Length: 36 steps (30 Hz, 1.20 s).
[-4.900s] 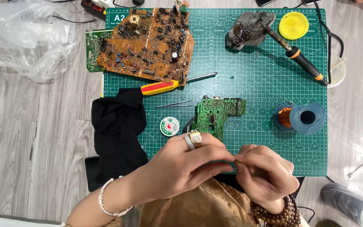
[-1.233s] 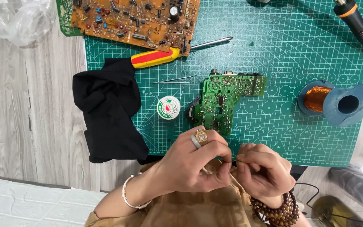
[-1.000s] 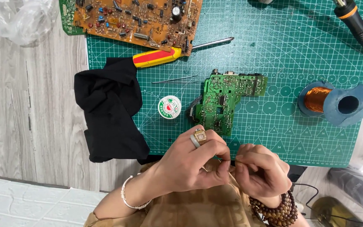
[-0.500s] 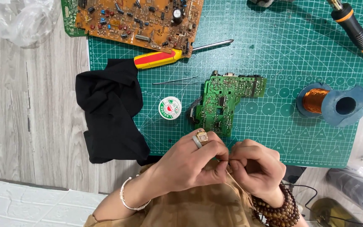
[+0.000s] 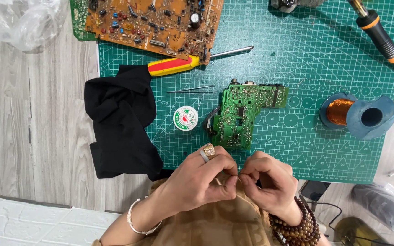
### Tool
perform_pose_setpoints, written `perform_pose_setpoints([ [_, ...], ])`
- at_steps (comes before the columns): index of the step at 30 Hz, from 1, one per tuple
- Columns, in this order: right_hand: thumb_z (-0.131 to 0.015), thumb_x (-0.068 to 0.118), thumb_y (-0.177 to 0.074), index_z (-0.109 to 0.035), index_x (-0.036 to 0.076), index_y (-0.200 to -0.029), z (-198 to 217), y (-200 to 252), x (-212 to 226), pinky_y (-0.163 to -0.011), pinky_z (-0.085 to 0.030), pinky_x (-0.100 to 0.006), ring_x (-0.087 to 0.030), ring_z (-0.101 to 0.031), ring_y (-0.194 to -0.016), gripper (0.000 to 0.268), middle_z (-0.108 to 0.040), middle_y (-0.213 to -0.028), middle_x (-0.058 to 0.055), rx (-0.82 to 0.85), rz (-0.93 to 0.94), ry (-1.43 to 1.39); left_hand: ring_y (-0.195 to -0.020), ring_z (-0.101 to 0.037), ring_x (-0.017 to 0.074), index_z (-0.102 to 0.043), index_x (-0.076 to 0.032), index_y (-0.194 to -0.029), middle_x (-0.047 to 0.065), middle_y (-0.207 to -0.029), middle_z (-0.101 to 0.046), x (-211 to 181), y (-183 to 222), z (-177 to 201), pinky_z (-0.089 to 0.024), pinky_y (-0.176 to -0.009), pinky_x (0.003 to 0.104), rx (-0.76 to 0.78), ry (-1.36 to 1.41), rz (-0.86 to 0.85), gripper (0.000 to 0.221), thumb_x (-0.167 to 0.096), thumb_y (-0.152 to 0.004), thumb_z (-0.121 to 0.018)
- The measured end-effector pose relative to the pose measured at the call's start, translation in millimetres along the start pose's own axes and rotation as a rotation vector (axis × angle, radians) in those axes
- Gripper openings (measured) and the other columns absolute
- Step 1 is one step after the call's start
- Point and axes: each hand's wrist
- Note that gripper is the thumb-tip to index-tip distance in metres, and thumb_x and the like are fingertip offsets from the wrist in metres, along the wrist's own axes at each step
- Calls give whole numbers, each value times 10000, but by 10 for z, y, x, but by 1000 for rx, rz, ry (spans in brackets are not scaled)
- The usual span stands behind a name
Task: Soldering electronic components onto a printed circuit board using a soldering iron and solder wire
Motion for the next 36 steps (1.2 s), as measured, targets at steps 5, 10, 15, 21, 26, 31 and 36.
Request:
perform_pose_setpoints([
  [5, -635, -66, -652, -596, 42, -785, -8, -18, 3, -513, -359, -198, -86, -411, -585, 175, -536, -658, 3, 17, -12, 4, -623, -505, 153, -541, -43, -863, 26, -792, -592, 33, 1, -2, -436, -646, 268, -4, -5, -25, 250, 50, -736, -736],
  [10, -669, -56, -674, -609, 32, -810, -18, -32, 51, -472, -333, -191, -78, -393, -547, 172, -512, -650, 9, 33, -14, 71, -565, -454, 121, -544, -51, -881, 15, -800, -592, 59, 25, -16, -396, -708, 264, -5, -90, 4, 226, 16, -762, -723],
  [15, -678, -62, -680, -600, 35, -831, -17, -49, 25, -485, -363, -195, -84, -416, -559, 195, -503, -660, 7, 73, 1, 113, -596, -465, 131, -541, -47, -886, 19, -785, -574, 48, 26, 29, -416, -689, 264, 25, -46, 21, 226, 25, -765, -718],
  [21, -668, -54, -714, -590, 42, -853, -42, -27, -12, -469, -368, -200, -85, -413, -550, 186, -524, -684, 0, 99, -18, 113, -615, -474, 141, -544, -39, -903, 30, -811, -578, 99, 64, 25, -417, -678, 273, 48, -39, 57, 214, 14, -779, -709],
  [26, -665, -52, -717, -584, 40, -854, -29, -19, -57, -477, -365, -207, -92, -405, -557, 184, -523, -688, 0, 116, 11, 106, -608, -464, 150, -543, -35, -902, 33, -795, -576, 112, 63, 17, -427, -670, 277, 56, -53, 34, 204, 13, -785, -703],
  [31, -667, -75, -703, -583, 25, -888, -85, -3, -129, -440, -357, -219, -95, -410, -527, 227, -524, -700, -10, 132, 53, 148, -610, -460, 149, -534, -35, -883, 42, -808, -557, 190, 79, 29, -400, -550, 276, 74, 13, 73, 195, 17, -785, -695],
  [36, -637, -68, -723, -581, 34, -871, -88, 4, -131, -437, -311, -211, -72, -360, -512, 188, -495, -662, 14, 136, -53, -21, -641, -452, 178, -518, -40, -925, 40, -823, -557, 158, 99, 6, -401, -713, 305, 88, -145, -30, 196, 3, -814, -674],
])
Point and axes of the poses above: each hand's wrist, its own y-axis away from the middle knuckle, its own z-axis out of the back of the hand, x = y × z
